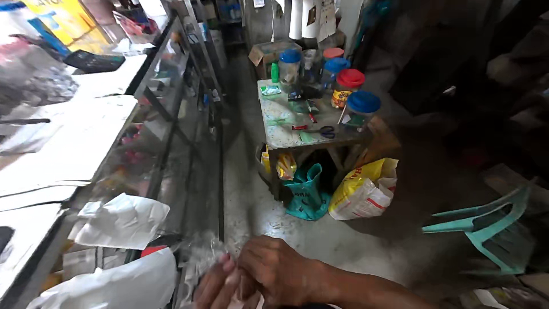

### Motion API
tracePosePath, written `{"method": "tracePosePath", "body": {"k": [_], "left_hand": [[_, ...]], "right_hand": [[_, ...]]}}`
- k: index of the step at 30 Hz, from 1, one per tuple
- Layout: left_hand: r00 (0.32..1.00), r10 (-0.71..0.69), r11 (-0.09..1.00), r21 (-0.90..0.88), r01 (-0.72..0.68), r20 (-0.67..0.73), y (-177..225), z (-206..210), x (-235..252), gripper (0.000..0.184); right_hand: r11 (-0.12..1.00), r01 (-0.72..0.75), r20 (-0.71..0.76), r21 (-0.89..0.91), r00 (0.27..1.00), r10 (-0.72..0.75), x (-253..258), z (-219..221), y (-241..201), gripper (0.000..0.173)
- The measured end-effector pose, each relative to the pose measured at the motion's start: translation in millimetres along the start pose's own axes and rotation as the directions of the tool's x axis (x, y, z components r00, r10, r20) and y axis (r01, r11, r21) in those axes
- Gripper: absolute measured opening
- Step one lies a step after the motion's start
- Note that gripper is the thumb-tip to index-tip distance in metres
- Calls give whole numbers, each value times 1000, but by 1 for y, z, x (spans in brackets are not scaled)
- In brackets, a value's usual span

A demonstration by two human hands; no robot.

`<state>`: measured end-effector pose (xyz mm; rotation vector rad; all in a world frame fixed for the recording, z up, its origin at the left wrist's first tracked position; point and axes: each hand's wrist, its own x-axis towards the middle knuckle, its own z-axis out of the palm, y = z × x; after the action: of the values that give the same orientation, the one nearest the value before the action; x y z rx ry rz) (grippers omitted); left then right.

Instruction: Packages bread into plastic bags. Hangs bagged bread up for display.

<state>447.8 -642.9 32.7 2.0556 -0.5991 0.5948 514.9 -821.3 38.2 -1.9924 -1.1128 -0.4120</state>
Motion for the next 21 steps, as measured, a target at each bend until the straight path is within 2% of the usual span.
{"method": "tracePosePath", "body": {"k": [3, 10, 15, 21], "left_hand": [[997, -37, 995, -88, 42, 63, -42, 22, 31, 49], [975, -134, 915, -355, 190, 177, -101, 57, 89, 27], [980, -156, 874, -444, 196, 125, -123, 83, 112, 14], [991, -118, 881, -454, 132, 59, -131, 121, 151, 17]], "right_hand": [[1000, -18, 20, 21, 1000, 17, 14, -18, 23, 8], [993, -116, 66, 31, 991, 114, 31, -44, 88, 14], [992, -117, 94, 49, 989, 112, 44, -57, 129, 13], [978, -62, 86, 197, 995, 46, 57, -86, 186, 15]]}}
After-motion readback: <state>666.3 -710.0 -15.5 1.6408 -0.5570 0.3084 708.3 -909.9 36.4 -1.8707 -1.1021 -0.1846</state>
